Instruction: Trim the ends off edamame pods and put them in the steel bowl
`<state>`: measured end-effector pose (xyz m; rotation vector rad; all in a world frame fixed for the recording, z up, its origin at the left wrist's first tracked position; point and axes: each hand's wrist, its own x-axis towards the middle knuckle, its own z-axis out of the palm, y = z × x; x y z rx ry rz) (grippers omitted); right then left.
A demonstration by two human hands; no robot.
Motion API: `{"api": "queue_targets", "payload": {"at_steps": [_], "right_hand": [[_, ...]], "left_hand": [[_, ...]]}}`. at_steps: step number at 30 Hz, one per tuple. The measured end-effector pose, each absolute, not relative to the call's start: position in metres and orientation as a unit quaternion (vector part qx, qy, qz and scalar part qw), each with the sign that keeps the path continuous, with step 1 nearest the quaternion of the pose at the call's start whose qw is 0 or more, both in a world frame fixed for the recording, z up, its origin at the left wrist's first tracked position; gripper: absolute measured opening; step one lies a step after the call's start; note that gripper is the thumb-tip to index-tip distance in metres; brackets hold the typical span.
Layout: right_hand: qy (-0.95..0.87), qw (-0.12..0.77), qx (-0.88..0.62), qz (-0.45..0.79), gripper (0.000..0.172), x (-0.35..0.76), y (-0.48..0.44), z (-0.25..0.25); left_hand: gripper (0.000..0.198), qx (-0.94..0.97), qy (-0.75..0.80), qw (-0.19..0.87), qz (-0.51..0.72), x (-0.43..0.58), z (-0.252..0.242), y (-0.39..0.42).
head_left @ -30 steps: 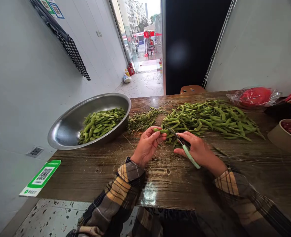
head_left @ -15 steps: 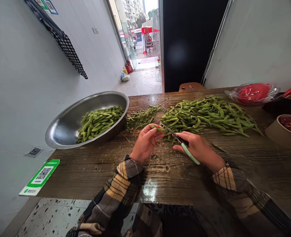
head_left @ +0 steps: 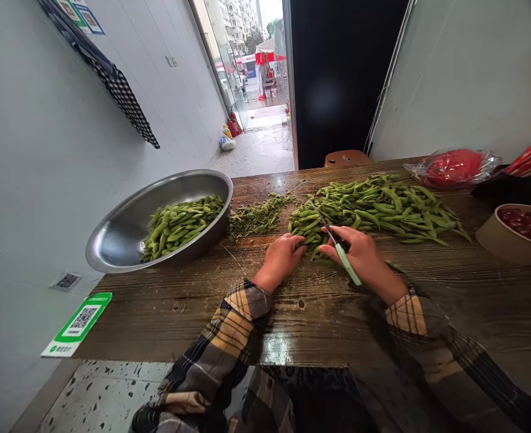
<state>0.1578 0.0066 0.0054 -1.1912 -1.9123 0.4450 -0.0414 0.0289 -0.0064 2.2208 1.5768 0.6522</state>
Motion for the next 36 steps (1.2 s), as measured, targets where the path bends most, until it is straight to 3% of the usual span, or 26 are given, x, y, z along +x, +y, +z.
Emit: {"api": "queue_targets", "payload": {"at_steps": [4,8,15,19,24,30,36], "right_hand": [[-0.77,0.408,-0.458,0.176,0.041,0.158,0.007,0.004],[-0.766,0.409,-0.463,0.177,0.042,0.158,0.006,0.005],[-0.775,0.392,-0.463,0.178,0.041,0.158,0.006,0.004],[-0.784,0.367,-0.461,0.195,0.045,0.159,0.004,0.005],[-0.793,0.331,-0.459,0.226,0.049,0.159,0.001,0.008],[-0.811,0.304,-0.447,0.225,0.053,0.157,0.0,0.006],[-0.812,0.325,-0.432,0.222,0.047,0.154,0.0,0.003]], "left_hand": [[0.018,0.778,0.581,0.135,0.198,-0.039,-0.006,0.028],[0.008,0.762,0.548,0.198,0.284,-0.046,-0.004,0.027],[0.026,0.588,0.462,0.519,0.414,-0.059,0.013,0.018],[0.027,0.5,0.422,0.598,0.464,-0.059,0.02,0.014],[0.03,0.458,0.427,0.603,0.495,-0.059,0.022,0.013],[0.029,0.548,0.459,0.529,0.457,-0.054,0.024,0.008],[0.026,0.603,0.475,0.472,0.433,-0.05,0.027,0.005]]}}
